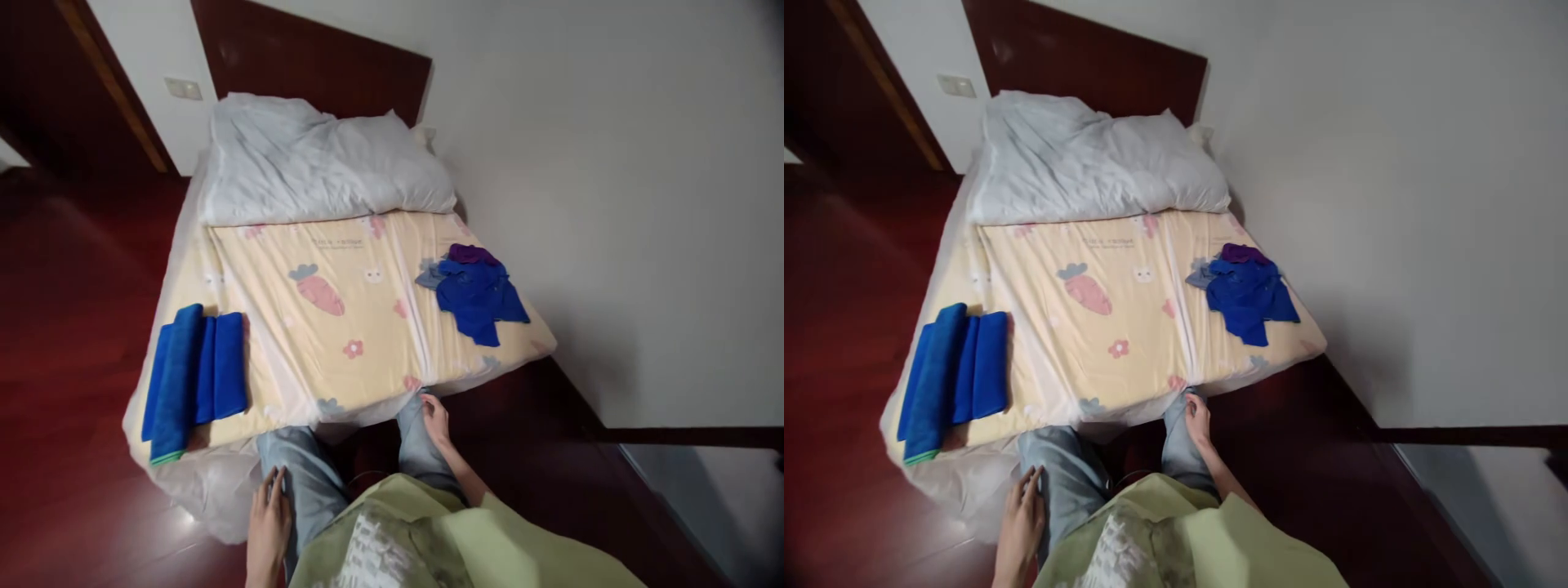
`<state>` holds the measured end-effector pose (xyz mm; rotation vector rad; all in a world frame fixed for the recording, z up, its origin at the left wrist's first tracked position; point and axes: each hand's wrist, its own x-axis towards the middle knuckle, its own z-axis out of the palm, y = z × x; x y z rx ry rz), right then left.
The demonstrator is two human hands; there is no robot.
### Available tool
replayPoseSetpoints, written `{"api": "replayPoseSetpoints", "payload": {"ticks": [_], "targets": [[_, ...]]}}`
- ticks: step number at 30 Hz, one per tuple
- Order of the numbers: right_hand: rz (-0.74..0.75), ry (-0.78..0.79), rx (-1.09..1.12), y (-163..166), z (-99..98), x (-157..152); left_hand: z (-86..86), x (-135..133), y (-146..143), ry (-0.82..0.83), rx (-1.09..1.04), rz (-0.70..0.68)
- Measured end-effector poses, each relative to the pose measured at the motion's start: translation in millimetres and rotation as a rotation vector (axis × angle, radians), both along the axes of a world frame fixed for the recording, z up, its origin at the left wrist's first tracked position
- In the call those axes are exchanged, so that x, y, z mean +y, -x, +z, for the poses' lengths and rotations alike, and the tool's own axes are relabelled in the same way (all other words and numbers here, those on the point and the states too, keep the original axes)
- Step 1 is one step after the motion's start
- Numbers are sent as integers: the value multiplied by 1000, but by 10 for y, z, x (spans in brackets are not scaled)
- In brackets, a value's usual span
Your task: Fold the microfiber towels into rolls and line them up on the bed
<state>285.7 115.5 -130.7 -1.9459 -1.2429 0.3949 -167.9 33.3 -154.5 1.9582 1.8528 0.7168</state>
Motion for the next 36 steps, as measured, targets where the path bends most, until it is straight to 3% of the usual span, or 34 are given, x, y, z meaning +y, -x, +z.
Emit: {"api": "replayPoseSetpoints", "payload": {"ticks": [5,10,14,19,25,30,36], "targets": [[17,-95,76,-354,68,283,180,190,-109,-102,191,-137],[-48,-170,228,-761,79,610,265,-14,-539,-103,368,-84],[-143,-163,258,-1255,87,834,279,-176,-931,1,485,-111],[-228,-186,222,-1917,217,1154,410,-104,-1169,206,463,-240],[-258,-68,161,-2535,513,1703,408,-61,-1226,250,347,-300],[-368,96,293,-2726,646,2031,315,-108,-1201,242,208,-296],[-352,47,274,-2697,731,2130,263,-85,-1170,262,165,-258]]}}
